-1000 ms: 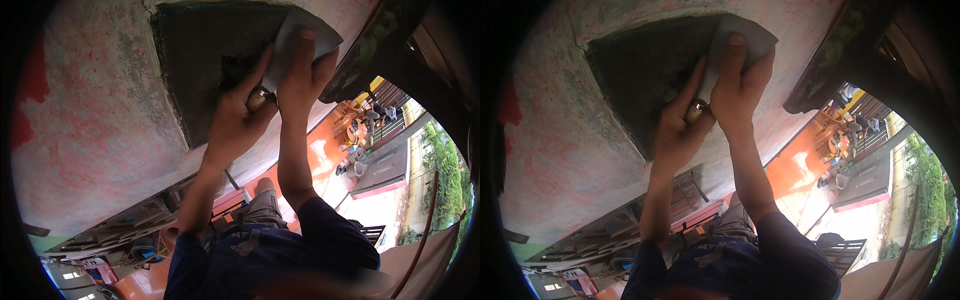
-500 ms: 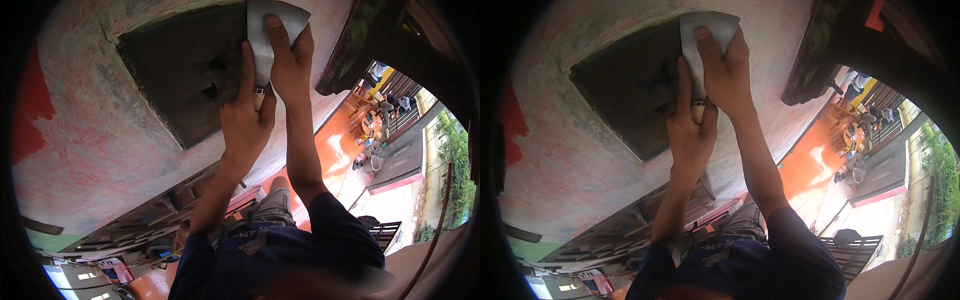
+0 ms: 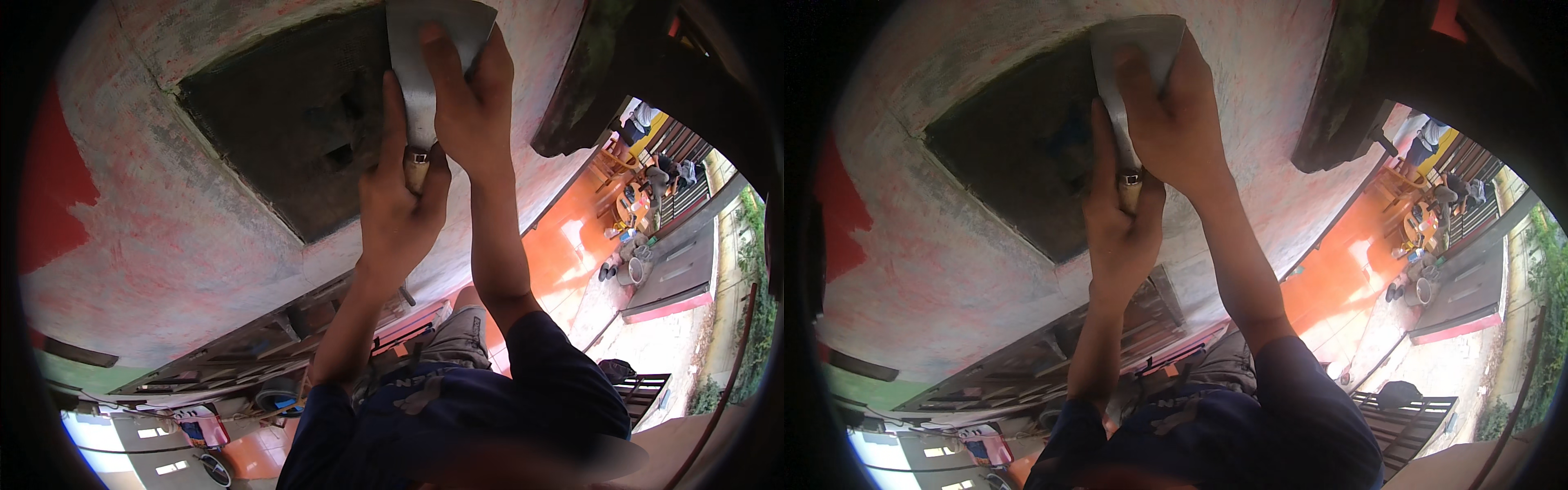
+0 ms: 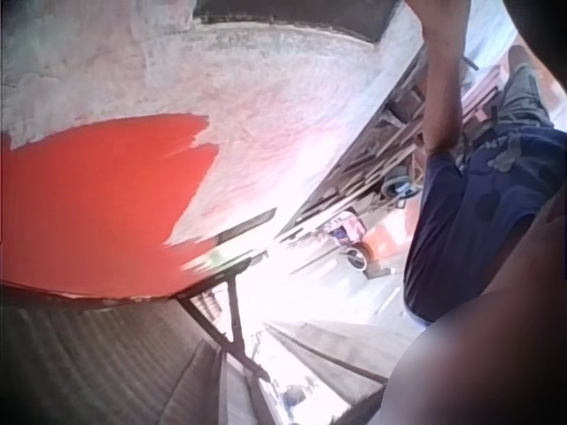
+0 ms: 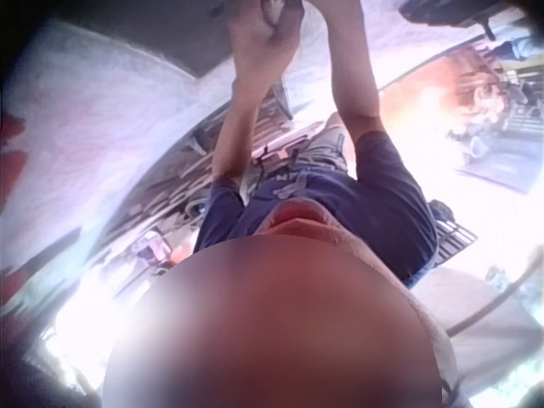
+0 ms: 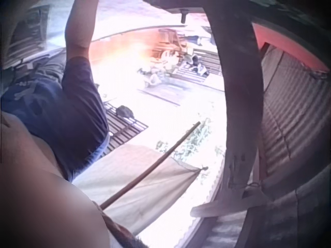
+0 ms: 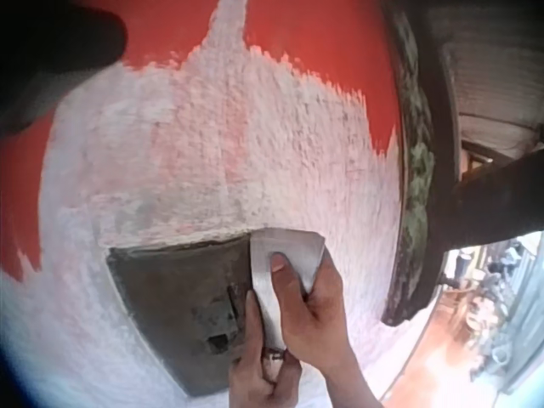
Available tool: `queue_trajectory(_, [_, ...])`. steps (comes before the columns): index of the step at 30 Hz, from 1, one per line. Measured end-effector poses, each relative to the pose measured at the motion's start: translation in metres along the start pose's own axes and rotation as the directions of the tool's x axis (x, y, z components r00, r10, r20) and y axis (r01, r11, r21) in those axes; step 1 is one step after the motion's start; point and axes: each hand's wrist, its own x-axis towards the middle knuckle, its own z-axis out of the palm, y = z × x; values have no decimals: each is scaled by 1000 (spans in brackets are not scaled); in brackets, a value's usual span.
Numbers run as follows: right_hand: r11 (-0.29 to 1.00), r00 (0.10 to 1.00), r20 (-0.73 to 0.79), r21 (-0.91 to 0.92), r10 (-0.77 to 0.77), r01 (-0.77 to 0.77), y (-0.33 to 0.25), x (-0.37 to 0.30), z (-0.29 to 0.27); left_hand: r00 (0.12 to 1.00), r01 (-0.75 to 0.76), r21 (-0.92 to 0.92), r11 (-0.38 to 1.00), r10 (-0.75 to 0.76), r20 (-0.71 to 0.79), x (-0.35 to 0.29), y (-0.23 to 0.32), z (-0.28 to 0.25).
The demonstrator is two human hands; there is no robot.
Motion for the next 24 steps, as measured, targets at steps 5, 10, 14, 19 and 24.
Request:
queue_trajectory(5, [999,1000,16,44,-23,22,5,3,5,998,-30,90,996,34,-48,-1,8,-2])
queue_trajectory(10, [985,995,91,174,-27,11,1,5,8,987,-84,79,993,94,-133,-3,13,1])
queue_trajectory(14, [992,998,-41,120,46,-41,1,-1,7,1000,-21,40,999,20,6,-3,13,-9])
queue_trajectory(19, [991,996,-36,106,85,-81,5,-2,6,1000,-6,-5,1000,6,24,2,9,-10])
queue_trajectory(24, [999,998,-54,28,32,-31,-5,-4,9,995,61,-45,997,-57,78,2,10,-18])
